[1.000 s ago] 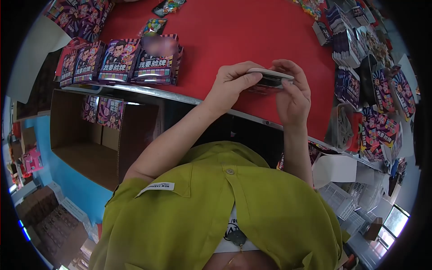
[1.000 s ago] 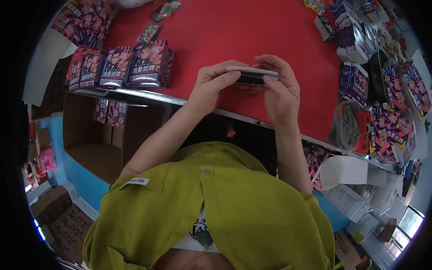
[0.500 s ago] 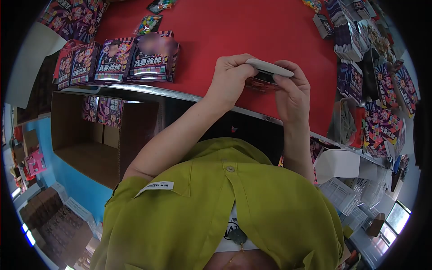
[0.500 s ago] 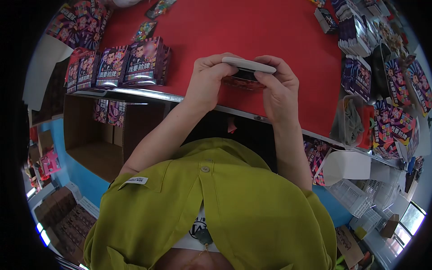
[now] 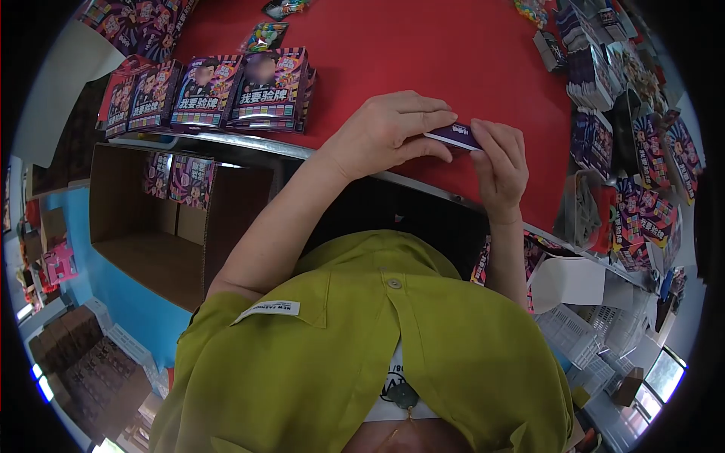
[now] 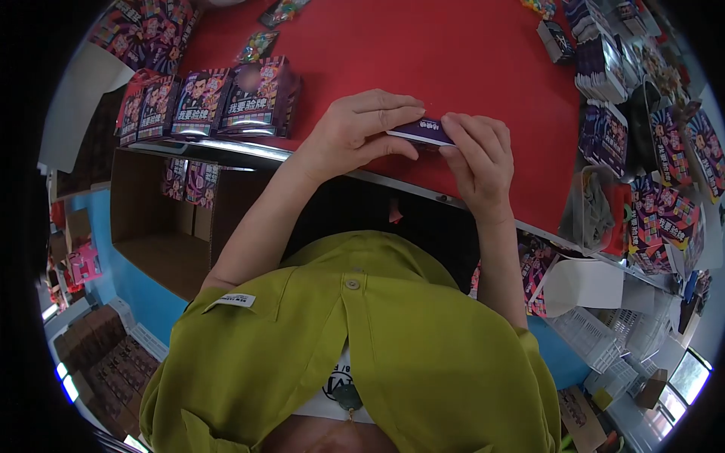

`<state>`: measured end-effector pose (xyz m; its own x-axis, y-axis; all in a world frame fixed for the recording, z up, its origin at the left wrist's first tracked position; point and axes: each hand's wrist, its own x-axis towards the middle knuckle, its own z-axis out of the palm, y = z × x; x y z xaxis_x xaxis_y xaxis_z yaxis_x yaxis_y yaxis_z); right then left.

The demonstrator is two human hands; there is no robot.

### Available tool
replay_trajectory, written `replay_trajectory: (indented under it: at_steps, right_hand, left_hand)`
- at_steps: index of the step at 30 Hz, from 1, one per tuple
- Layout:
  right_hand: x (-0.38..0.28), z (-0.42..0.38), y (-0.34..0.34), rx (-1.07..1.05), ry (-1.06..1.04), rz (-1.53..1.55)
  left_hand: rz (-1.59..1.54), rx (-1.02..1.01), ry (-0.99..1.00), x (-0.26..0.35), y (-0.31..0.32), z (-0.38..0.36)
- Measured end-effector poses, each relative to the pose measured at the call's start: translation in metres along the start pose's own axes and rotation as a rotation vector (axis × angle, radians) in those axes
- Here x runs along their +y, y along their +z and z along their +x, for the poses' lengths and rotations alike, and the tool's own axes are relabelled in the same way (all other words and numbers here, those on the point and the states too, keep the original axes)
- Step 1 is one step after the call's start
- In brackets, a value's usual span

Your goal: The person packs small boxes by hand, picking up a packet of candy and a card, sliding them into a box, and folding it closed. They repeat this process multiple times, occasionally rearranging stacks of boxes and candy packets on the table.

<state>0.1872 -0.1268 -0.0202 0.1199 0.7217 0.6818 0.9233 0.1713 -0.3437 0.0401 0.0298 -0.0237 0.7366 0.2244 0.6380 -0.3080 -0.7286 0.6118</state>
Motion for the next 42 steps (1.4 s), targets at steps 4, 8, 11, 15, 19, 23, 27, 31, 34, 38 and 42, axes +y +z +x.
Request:
replay_trajectory:
  at_steps: [4,8,11,15,19,23,27,31,34,38,42]
  right_hand:
    - [-0.007,0.003,-0.004,-0.003,0.175,0.173]
    - [-0.011,0.008,-0.003,0.002,0.257,0.299]
    - [-0.012,0.006,-0.004,-0.001,0.259,0.246]
    - [-0.004,0.001,0.002,-0.005,-0.074,-0.026]
    - [-0.003,-0.011,0.001,0.024,-0.206,-0.229]
    - [-0.007,-0.008,-0.002,0.039,-0.209,-0.307]
    - [0.006,-0.009,-0.022,0.029,0.096,-0.033]
    - [0.100,0.000,-0.074,0.166,0.487,-1.035]
    - [0.184,-0.007,-0.114,-0.156,1.050,-1.337]
    - [0.226,-0.002,-0.139,-0.514,1.304,-1.056]
    - [0.235,-0.013,-0.127,-0.570,1.060,-1.183]
  left_hand:
    - [-0.260,0.061,-0.210,0.011,0.004,0.004]
    - [-0.360,0.063,-0.322,0.008,0.006,0.006]
    - [-0.406,0.107,-0.302,0.004,0.011,0.002]
    - [-0.028,0.121,0.048,0.006,0.001,-0.005]
    - [0.341,0.069,0.318,0.004,0.005,-0.007]
    - [0.485,0.103,0.308,0.015,0.021,-0.009]
    - [0.649,0.137,0.037,0.039,0.048,-0.009]
    - [0.644,0.294,0.015,0.022,0.079,-0.007]
    - [0.626,0.326,0.007,0.020,0.078,0.000]
    - [0.558,0.316,-0.019,0.033,0.030,0.016]
    - [0.669,0.410,-0.026,0.042,-0.055,0.032]
